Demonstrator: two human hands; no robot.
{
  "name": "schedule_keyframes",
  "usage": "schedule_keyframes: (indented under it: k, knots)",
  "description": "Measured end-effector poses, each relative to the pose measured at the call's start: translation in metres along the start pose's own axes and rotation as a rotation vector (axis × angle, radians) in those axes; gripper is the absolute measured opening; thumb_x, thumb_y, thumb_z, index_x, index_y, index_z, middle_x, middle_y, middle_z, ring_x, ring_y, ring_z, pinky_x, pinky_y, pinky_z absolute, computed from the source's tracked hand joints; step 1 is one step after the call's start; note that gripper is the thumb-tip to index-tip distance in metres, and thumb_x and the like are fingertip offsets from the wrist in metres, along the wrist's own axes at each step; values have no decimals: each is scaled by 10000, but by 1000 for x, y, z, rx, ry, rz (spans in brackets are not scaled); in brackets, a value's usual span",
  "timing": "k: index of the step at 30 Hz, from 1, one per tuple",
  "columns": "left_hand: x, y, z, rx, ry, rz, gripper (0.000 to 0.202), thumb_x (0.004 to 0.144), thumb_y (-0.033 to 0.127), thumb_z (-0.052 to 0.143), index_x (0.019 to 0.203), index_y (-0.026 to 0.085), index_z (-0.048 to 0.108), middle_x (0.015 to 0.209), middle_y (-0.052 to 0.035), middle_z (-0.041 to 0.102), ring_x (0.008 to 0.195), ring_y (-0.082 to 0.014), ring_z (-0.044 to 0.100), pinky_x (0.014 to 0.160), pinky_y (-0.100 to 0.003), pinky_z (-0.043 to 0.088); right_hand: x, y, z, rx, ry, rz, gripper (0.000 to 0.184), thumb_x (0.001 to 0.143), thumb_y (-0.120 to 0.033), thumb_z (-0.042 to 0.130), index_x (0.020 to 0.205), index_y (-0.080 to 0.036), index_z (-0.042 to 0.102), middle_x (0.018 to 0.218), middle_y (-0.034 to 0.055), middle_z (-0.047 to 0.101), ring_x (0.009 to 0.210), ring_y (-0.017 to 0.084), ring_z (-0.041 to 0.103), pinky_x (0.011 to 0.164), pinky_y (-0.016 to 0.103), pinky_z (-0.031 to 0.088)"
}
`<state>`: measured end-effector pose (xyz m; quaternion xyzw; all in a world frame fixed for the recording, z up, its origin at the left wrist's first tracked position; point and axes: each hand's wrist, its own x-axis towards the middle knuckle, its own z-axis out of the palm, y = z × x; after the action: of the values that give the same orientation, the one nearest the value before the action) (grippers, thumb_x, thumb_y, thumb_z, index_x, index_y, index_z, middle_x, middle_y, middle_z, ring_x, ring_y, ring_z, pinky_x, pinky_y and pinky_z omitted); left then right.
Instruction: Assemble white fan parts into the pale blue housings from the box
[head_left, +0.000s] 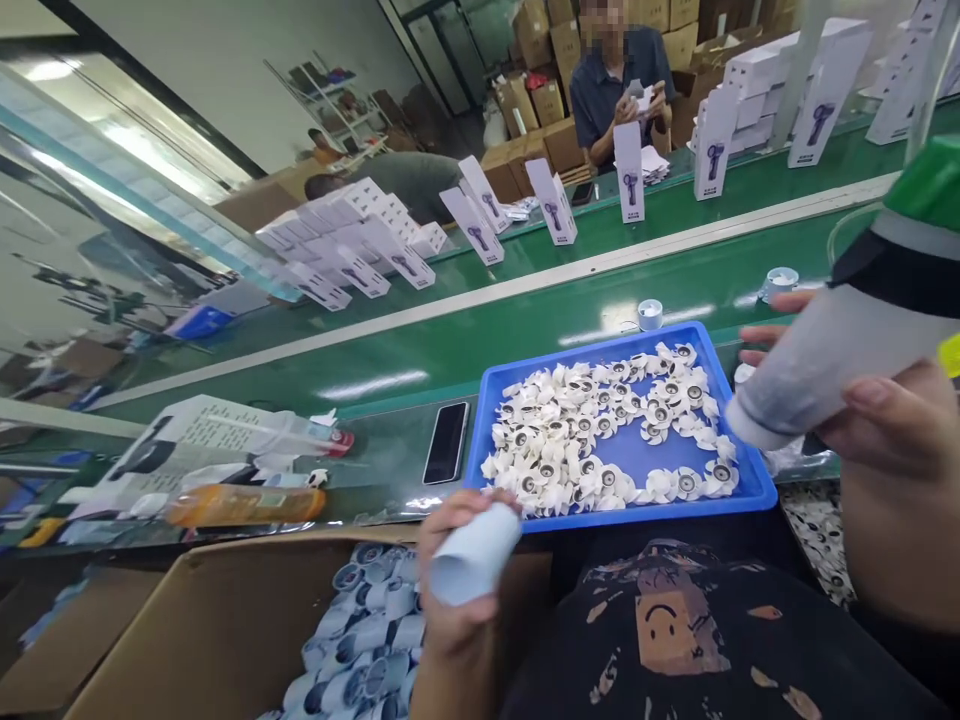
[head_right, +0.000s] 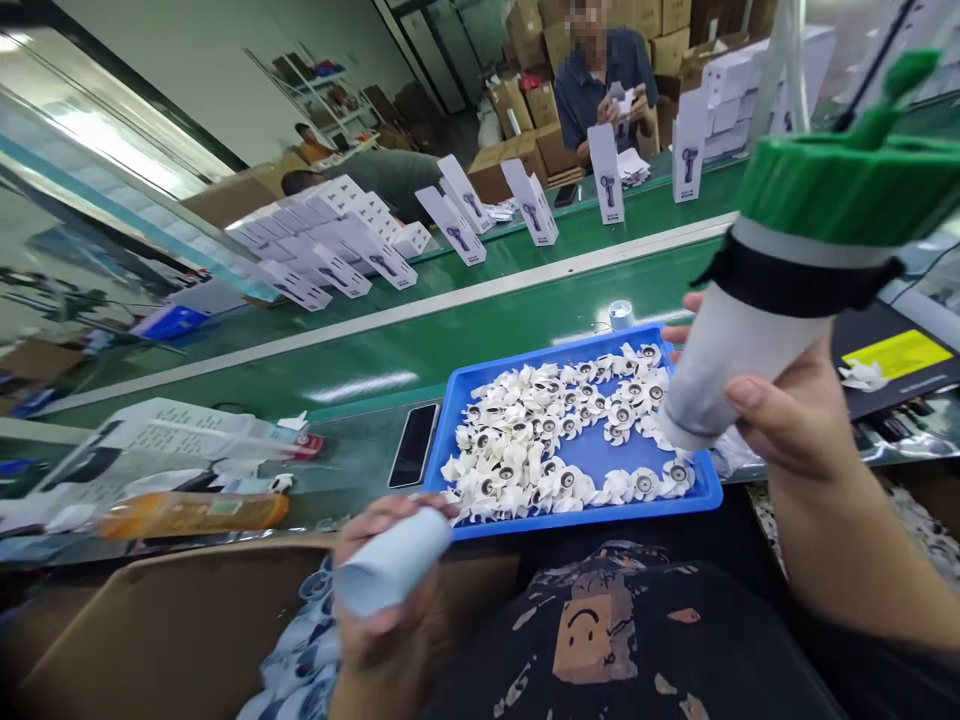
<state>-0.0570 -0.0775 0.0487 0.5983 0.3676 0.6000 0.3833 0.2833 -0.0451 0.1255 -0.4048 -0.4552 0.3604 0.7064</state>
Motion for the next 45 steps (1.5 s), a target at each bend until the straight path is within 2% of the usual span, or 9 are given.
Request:
schedule_keyframes:
  k: [5, 9, 13, 16, 20, 26, 32, 40, 45]
  knots:
    - [31, -14, 70, 148, -519, 228, 629, 628, 681, 746, 1088, 271, 613, 985, -73, 671, 985, -272, 652, 901, -449, 524, -3, -4, 22, 247, -183, 78, 476, 571, -458, 797, 956, -207, 671, 979, 78, 663, 737, 233, 683, 573, 347, 590]
    - [45, -13, 105, 213, -665, 160, 567, 641, 619, 776, 988, 219, 575, 1095, -110, 669, 1087, -300, 629, 967, -479, 488, -8, -21, 37, 296, -151, -40, 357, 664, -502, 764, 874, -231, 668, 865, -11, 645, 671, 147, 656, 587, 277, 573]
    - [46, -9, 121, 214, -699, 12, 784, 520, 640, 829, 1123, 224, 549, 1058, -71, 666, 976, -264, 644, 880, -417, 522, -13, -28, 48, 310, -201, -5, 379, 664, -537, 793, 861, -250, 645, 872, -32, 640, 701, 146, 655, 615, 285, 575]
    - [44, -4, 128, 214, -691, 37, 771, 571, 569, 842, 1191, 223, 541, 1103, -78, 655, 1006, -269, 625, 872, -417, 517, -16, -23, 52, 357, -254, -27, 403, 661, -485, 823, 912, -228, 641, 898, -11, 645, 723, 152, 658, 636, 291, 579]
    - [42, 5, 134, 203, -648, 50, 518, 622, 493, 833, 992, 191, 632, 926, -52, 683, 840, -235, 644, 764, -386, 533, -18, -15, 54, 400, -278, 0, 457, 634, -456, 847, 942, -198, 630, 910, 8, 638, 731, 152, 656, 634, 288, 585]
    - [43, 13, 137, 139, -640, 119, 440, 665, 468, 802, 965, 183, 650, 884, -44, 680, 794, -217, 640, 716, -352, 534, -19, -21, 54, 330, -313, 17, 383, 674, -422, 826, 921, -216, 618, 912, 5, 629, 730, 164, 653, 620, 310, 582]
    - [43, 9, 137, 101, -644, 113, 478, 630, 466, 837, 944, 161, 645, 848, -45, 674, 756, -211, 631, 682, -339, 521, -15, -25, 53, 288, -361, 11, 506, 657, -416, 836, 1033, -245, 544, 867, -9, 634, 696, 177, 656, 605, 337, 587]
    - [43, 12, 139, 180, -676, 29, 531, 539, 466, 883, 919, 181, 648, 881, -46, 696, 796, -241, 656, 713, -374, 545, -15, -20, 53, 254, -366, 5, 349, 705, -393, 809, 931, -229, 601, 911, 4, 624, 735, 176, 666, 619, 327, 596]
    - [49, 3, 127, 284, -812, -176, 741, 565, 462, 870, 1202, 228, 572, 1150, -88, 681, 1008, -307, 655, 850, -461, 540, -15, -18, 44, 247, -306, -28, 339, 727, -440, 794, 970, -248, 658, 964, 14, 637, 780, 170, 670, 664, 316, 599]
